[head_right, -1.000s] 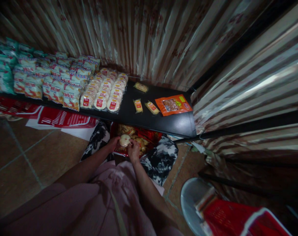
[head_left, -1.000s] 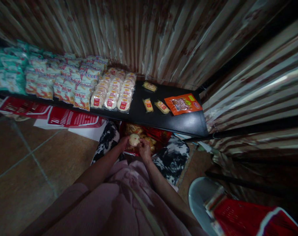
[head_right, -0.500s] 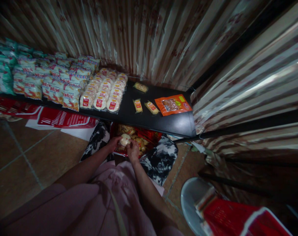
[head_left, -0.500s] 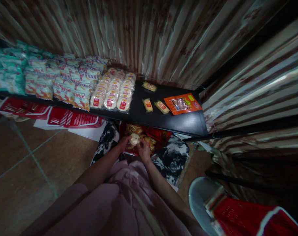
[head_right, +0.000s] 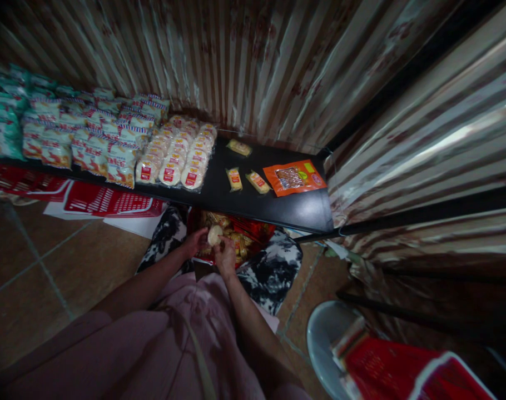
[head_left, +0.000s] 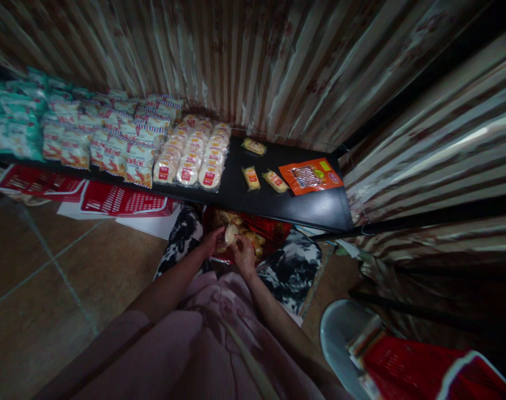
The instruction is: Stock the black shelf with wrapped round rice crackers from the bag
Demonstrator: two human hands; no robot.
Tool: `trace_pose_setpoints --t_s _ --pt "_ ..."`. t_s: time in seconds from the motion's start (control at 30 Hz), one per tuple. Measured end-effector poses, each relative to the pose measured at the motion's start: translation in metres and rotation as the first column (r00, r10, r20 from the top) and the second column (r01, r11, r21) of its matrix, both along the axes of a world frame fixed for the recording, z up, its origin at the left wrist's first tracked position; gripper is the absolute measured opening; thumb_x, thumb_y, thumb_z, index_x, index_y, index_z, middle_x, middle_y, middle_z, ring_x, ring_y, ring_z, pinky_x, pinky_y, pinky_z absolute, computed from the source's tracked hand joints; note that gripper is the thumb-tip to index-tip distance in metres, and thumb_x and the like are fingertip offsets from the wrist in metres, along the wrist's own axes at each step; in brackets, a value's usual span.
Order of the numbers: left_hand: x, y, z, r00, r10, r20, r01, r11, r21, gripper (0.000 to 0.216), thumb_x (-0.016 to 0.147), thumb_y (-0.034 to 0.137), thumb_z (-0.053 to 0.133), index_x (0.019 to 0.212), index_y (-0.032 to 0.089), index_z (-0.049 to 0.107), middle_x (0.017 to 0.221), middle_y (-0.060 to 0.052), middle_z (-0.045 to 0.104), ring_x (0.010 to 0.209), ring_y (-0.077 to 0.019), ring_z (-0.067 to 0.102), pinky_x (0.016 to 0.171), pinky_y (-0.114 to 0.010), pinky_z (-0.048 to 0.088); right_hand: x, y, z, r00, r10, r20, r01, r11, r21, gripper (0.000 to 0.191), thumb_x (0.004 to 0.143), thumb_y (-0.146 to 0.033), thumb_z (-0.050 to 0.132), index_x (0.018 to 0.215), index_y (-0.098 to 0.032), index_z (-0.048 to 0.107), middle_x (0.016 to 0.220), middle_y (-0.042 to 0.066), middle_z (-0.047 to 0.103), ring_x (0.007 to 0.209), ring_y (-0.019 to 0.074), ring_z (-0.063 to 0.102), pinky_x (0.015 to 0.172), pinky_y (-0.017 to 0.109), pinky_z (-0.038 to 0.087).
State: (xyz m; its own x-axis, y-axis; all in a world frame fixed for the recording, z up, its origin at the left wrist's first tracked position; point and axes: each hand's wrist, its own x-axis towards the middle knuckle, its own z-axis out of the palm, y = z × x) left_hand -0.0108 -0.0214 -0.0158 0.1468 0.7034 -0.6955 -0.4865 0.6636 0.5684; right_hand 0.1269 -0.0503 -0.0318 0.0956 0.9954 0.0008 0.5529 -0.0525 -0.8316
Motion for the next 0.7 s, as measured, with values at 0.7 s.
trace_pose_setpoints --t_s 0.7 --pt "-0.004 -0.008 -0.005 0.956 -0.267 -0.119 0.288 0.932 0.221 0.032 0.062 0.034 0.07 0.089 0.019 0.061 0.091 -0.003 0.063 0.088 -0.0165 0.06 0.084 -0.033 0.045 -0.002 -0.005 0.023 0.976 -0.052 -0.213 0.016 0.986 -0.168 0.038 0.077 -0.046 0.046 0.098 -0.018 0.06 0.086 0.004 0.065 0.078 0.0185 0.06 0.075 0.03 0.045"
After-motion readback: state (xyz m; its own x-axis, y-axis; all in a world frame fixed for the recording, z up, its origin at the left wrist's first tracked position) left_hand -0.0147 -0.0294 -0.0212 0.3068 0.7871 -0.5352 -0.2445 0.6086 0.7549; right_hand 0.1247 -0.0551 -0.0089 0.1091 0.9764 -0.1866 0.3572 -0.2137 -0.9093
